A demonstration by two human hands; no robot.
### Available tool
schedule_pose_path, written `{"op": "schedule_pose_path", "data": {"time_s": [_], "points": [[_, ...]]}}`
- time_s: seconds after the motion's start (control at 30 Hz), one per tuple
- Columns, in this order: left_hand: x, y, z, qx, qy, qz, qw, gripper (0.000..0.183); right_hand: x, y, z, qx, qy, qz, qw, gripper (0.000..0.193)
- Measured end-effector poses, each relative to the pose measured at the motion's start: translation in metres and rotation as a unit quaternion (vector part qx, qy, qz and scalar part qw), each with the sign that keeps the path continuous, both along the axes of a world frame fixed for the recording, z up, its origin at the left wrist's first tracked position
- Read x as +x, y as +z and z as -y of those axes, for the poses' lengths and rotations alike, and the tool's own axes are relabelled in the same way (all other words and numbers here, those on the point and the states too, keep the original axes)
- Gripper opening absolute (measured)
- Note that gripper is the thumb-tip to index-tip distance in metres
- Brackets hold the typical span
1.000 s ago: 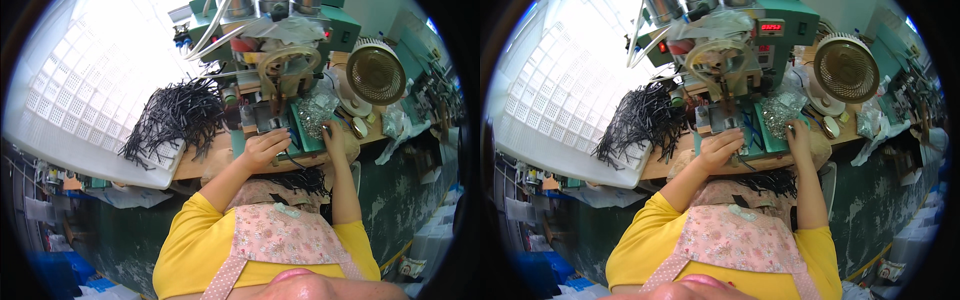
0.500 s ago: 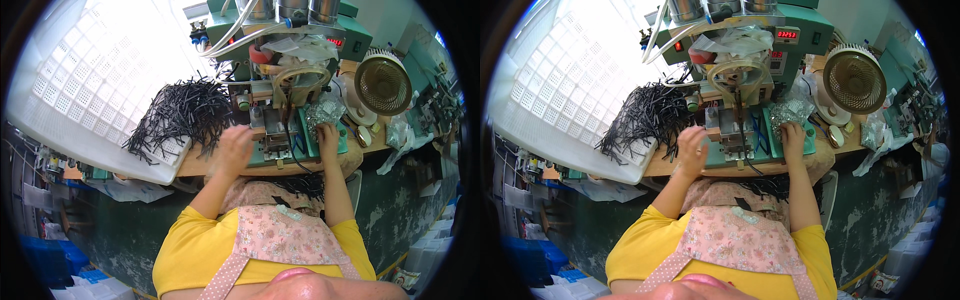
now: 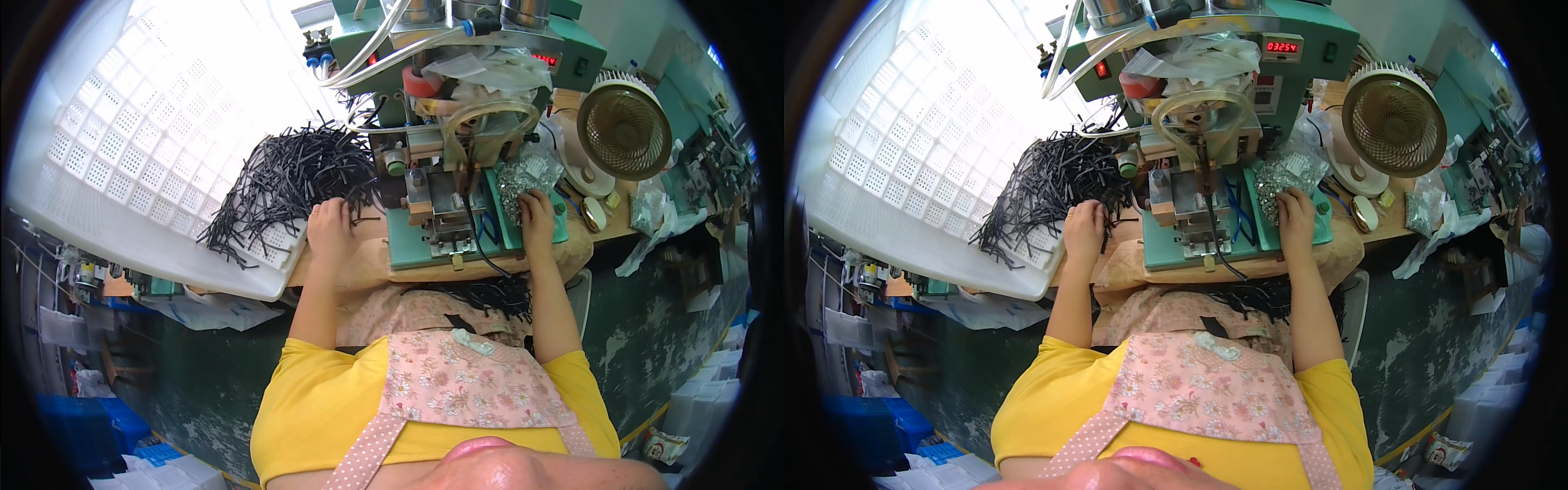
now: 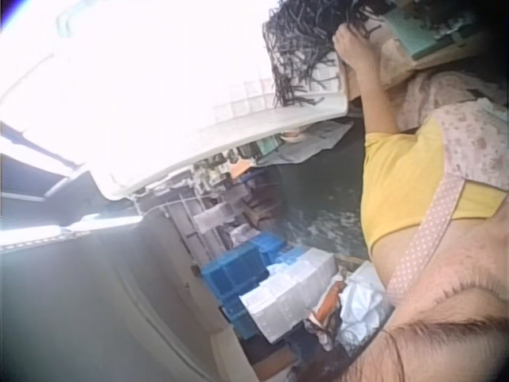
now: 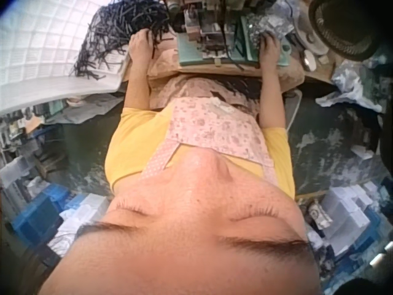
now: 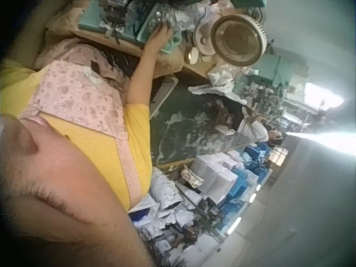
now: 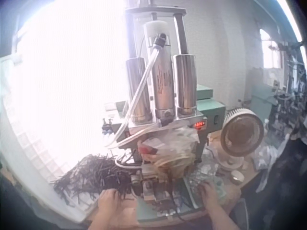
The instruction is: The person repeatedly picks a black cable from a white basket and a small metallic connector from a tray, then inserts the connector into the cable end using a green machine. The person continues this cycle throughout the clip.
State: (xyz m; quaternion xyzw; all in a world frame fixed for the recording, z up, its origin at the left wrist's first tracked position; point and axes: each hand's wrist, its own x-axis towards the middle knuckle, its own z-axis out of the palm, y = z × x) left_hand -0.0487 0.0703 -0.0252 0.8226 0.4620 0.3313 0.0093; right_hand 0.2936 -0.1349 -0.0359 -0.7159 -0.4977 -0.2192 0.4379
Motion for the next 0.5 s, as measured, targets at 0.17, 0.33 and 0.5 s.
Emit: {"op": "schedule_pose_path", "data": {"time_s": [0.17, 0.33, 0.5], "points": [[-0.021, 0.012, -0.006, -0.085, 0.002, 0.116, 0.990, 0.017, 0.002, 0.005, 0.000, -0.009, -0.015, 0.079, 0.997, 0.006], [-0.018, -0.006, 0.002, -0.153, -0.066, 0.179, 0.970, 0.019, -0.017, 0.018, 0.001, -0.046, 0.003, -0.149, 0.988, 0.005], [0.004, 0.015, 0.014, -0.124, -0.151, 0.286, 0.938, 0.019, -0.053, 0.061, -0.007, -0.005, 0.101, -0.246, 0.964, 0.009]]}}
